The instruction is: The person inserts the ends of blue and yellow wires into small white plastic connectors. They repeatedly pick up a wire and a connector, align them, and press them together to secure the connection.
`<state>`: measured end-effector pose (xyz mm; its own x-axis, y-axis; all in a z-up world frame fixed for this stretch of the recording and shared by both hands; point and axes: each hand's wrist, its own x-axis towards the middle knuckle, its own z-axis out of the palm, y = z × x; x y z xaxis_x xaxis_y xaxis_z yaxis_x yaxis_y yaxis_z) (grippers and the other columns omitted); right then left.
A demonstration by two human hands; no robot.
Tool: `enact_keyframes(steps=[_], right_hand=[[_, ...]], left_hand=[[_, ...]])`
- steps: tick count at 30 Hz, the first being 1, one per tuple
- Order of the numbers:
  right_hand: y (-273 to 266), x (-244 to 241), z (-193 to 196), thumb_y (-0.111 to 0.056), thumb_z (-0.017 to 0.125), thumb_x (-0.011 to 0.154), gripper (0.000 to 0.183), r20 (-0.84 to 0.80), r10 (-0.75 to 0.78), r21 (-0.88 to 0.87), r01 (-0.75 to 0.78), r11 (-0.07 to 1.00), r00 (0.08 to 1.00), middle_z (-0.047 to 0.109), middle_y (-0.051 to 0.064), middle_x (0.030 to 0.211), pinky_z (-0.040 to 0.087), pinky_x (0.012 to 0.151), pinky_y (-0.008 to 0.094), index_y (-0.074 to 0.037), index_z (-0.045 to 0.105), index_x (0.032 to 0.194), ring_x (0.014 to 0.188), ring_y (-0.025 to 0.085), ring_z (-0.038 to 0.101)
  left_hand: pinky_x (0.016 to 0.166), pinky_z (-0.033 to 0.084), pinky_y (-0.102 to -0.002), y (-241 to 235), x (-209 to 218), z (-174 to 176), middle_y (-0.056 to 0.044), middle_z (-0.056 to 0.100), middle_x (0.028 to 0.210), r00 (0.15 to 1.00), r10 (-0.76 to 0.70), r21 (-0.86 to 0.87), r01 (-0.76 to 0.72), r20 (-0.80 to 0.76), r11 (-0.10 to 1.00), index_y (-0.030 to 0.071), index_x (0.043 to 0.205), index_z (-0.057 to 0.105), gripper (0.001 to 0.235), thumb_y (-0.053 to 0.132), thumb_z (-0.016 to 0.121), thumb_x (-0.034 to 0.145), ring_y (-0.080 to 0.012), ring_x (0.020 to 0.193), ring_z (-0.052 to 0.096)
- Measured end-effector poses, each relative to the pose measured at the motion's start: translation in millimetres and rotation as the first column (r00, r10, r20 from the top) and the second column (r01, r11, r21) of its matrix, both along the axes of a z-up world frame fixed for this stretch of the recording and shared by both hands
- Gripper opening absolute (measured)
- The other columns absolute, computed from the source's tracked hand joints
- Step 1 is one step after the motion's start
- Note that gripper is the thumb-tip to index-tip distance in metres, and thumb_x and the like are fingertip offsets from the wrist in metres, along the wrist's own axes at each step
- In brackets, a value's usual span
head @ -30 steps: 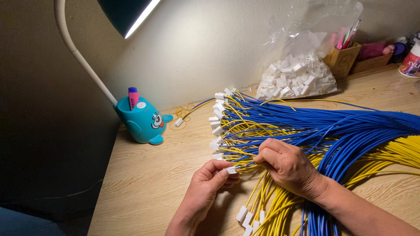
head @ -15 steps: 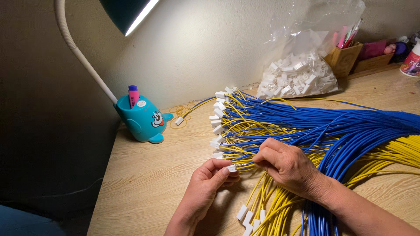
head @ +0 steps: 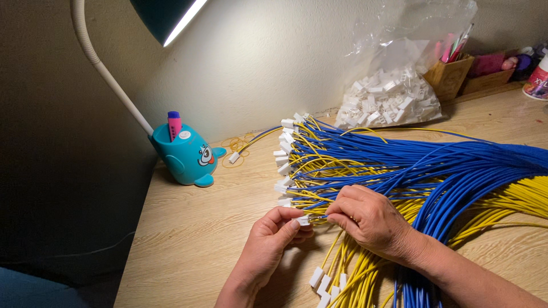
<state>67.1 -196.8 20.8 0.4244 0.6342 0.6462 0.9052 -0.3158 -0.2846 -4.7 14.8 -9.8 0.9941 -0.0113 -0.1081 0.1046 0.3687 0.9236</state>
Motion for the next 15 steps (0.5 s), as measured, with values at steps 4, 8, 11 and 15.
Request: enact_keyframes(steps=[4,8,11,15], right_hand=[[0.9,-1.3,2.8,-0.022,0.063,0.090,0.014,0.011,-0.010,0.010,0.009,1.000,1.000,0.059,0.000,0.073,0.045,0.065,0.032,-0.013,0.065,0.080,0.066,0.020,0.055],[1.0,-4.2,5.5,-0.022,0.062,0.091,0.015,0.010,-0.042,-0.039,0.042,0.998,0.999,0.055,0.001,0.069,0.044,0.061,0.034,-0.013,0.065,0.079,0.064,0.021,0.054],[5.7,-11.6,11.3,-0.023,0.061,0.091,0.020,0.002,-0.041,-0.041,0.041,0.998,0.999,0.056,0.001,0.067,0.044,0.058,0.034,-0.014,0.063,0.074,0.062,0.022,0.054],[16.2,-16.7,9.2,-0.020,0.061,0.091,0.017,-0.002,-0.077,-0.035,0.077,0.996,0.997,0.054,0.002,0.068,0.044,0.058,0.037,-0.013,0.060,0.075,0.062,0.023,0.054]], left_hand=[[0.079,0.059,-0.034,-0.5,-0.5,4.0,-0.022,0.074,0.094,1.000,0.004,-0.006,-0.004,0.003,1.000,-0.002,0.104,0.064,0.018,0.005,0.063,0.088,-0.0279,0.080,0.072],[0.078,0.059,-0.034,0.9,1.0,-0.1,-0.023,0.074,0.096,1.000,-0.009,-0.023,0.010,0.019,1.000,-0.003,0.105,0.065,0.021,0.007,0.065,0.086,-0.0286,0.080,0.072],[0.078,0.059,-0.032,-0.9,-0.5,-1.9,-0.019,0.075,0.090,0.998,-0.007,0.027,0.005,0.061,1.000,-0.003,0.102,0.068,0.020,0.006,0.068,0.085,-0.0229,0.078,0.071],[0.076,0.058,-0.030,-5.2,-1.5,-0.1,-0.019,0.075,0.088,0.998,0.046,0.050,-0.048,0.044,0.998,-0.004,0.100,0.068,0.017,0.003,0.067,0.085,-0.0218,0.077,0.071]])
